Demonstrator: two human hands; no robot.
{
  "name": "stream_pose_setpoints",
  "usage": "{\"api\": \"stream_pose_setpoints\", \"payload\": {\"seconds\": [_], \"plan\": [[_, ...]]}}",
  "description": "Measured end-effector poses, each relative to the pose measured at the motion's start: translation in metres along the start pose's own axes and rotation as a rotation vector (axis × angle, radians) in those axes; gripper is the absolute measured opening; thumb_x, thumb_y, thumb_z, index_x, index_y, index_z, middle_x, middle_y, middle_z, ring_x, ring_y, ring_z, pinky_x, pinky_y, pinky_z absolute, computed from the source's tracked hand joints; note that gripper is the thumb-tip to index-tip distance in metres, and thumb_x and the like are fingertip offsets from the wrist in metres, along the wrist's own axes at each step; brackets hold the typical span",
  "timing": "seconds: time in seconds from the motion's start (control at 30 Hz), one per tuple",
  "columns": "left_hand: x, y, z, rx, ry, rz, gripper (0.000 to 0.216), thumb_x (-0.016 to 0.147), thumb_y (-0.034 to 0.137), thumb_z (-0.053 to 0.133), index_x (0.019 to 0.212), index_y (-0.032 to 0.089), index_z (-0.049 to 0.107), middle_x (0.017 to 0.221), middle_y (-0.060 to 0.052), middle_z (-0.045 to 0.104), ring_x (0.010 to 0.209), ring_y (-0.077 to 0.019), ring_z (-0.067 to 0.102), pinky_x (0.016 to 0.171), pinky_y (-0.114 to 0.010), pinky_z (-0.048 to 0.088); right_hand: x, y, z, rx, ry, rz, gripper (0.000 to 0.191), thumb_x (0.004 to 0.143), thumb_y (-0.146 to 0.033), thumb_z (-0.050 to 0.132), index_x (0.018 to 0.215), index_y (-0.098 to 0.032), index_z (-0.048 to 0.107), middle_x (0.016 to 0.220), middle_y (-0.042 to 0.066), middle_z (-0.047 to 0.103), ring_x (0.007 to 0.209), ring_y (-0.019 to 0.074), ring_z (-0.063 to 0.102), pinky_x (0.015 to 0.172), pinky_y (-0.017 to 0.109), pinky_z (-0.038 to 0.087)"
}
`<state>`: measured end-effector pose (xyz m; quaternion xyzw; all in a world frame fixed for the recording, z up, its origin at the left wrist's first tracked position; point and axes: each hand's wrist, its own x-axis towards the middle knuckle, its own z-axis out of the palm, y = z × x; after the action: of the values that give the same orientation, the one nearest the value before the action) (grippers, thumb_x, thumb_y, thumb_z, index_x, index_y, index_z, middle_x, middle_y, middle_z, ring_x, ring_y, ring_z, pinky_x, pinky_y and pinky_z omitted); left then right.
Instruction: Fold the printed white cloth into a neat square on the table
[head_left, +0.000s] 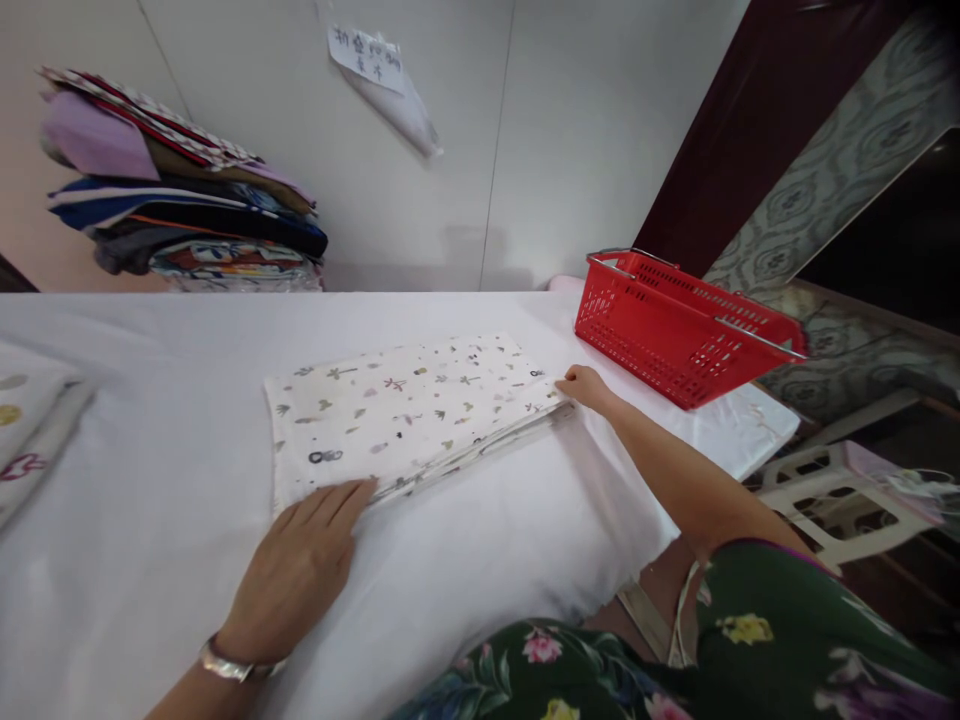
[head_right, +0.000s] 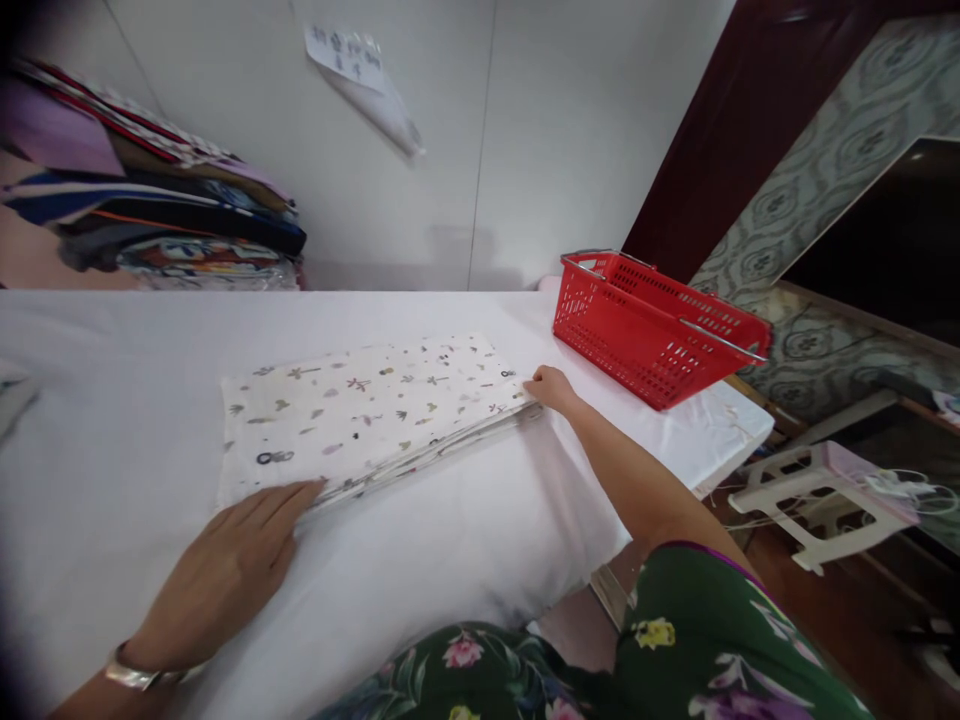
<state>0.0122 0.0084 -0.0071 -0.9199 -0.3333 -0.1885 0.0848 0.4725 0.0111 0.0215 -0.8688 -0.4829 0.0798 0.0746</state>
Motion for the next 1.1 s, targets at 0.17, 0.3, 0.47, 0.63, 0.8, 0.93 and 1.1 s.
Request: {"api": "stream_pose_setpoints", "payload": {"seconds": [0.17,0.3,0.47,0.63,0.8,0.93,1.1], "plan": [[-0.002,-0.002,0.003,-0.012,-0.005,0.005,0.043,0.078,0.014,0.037,0.118,0.019,0.053,0.117,-0.006,0.06,0.106,-0.0221,0.054,0.09,-0.038,0.042,0.001,0.006,0.013,-0.018,-0.032,0.017,0.018,0.074,-0.033,0.056,0.082,-0.017,0.06,0.086,0.004,0.064,0.075,0.0137,0.054,0.057,0.02,0.033],[-0.004,-0.003,0.004,0.002,0.001,0.023,0.042,0.079,0.013,0.037,0.117,0.018,0.053,0.117,-0.006,0.059,0.107,-0.0216,0.053,0.091,-0.037,0.041,0.001,0.01,0.014,-0.042,-0.058,0.028,0.025,0.076,-0.04,0.054,0.084,-0.017,0.06,0.088,0.006,0.064,0.077,0.0164,0.055,0.058,0.022,0.032],[-0.004,-0.003,0.005,-0.007,0.027,0.026,0.041,0.078,0.013,0.038,0.116,0.018,0.054,0.116,-0.006,0.06,0.106,-0.0206,0.054,0.091,-0.036,0.041,-0.002,0.011,0.011,-0.052,-0.081,0.042,0.031,0.077,-0.044,0.052,0.085,-0.016,0.062,0.09,0.007,0.065,0.08,0.0176,0.057,0.06,0.023,0.034],[-0.004,-0.003,0.006,-0.024,0.031,0.009,0.04,0.079,0.016,0.039,0.116,0.02,0.054,0.117,-0.005,0.06,0.106,-0.02,0.054,0.092,-0.037,0.042,-0.001,-0.003,0.011,-0.04,-0.039,0.058,0.04,0.083,-0.05,0.043,0.091,-0.016,0.061,0.096,0.009,0.065,0.087,0.0195,0.058,0.065,0.024,0.037],[-0.004,-0.005,0.007,-0.045,0.027,0.003,0.041,0.078,0.016,0.039,0.117,0.021,0.053,0.118,-0.005,0.059,0.107,-0.0203,0.054,0.092,-0.038,0.043,0.009,-0.023,0.016,-0.013,-0.019,0.063,0.045,0.083,-0.055,0.041,0.095,-0.016,0.06,0.099,0.011,0.064,0.09,0.021,0.058,0.067,0.024,0.038],[-0.004,-0.005,0.006,-0.064,0.049,0.0,0.04,0.078,0.016,0.04,0.116,0.022,0.054,0.116,-0.004,0.061,0.106,-0.0202,0.055,0.091,-0.037,0.044,0.011,-0.028,0.024,-0.003,0.028,0.085,0.041,0.085,-0.05,0.039,0.106,-0.017,0.054,0.105,0.01,0.062,0.095,0.0214,0.057,0.069,0.025,0.039],[-0.004,-0.004,0.003,-0.052,0.06,0.013,0.039,0.079,0.015,0.041,0.115,0.021,0.055,0.115,-0.004,0.061,0.104,-0.0193,0.056,0.091,-0.036,0.044,0.009,-0.026,0.027,-0.029,0.035,0.09,0.045,0.086,-0.051,0.035,0.109,-0.016,0.052,0.104,0.012,0.062,0.098,0.0233,0.057,0.072,0.028,0.04]]}}
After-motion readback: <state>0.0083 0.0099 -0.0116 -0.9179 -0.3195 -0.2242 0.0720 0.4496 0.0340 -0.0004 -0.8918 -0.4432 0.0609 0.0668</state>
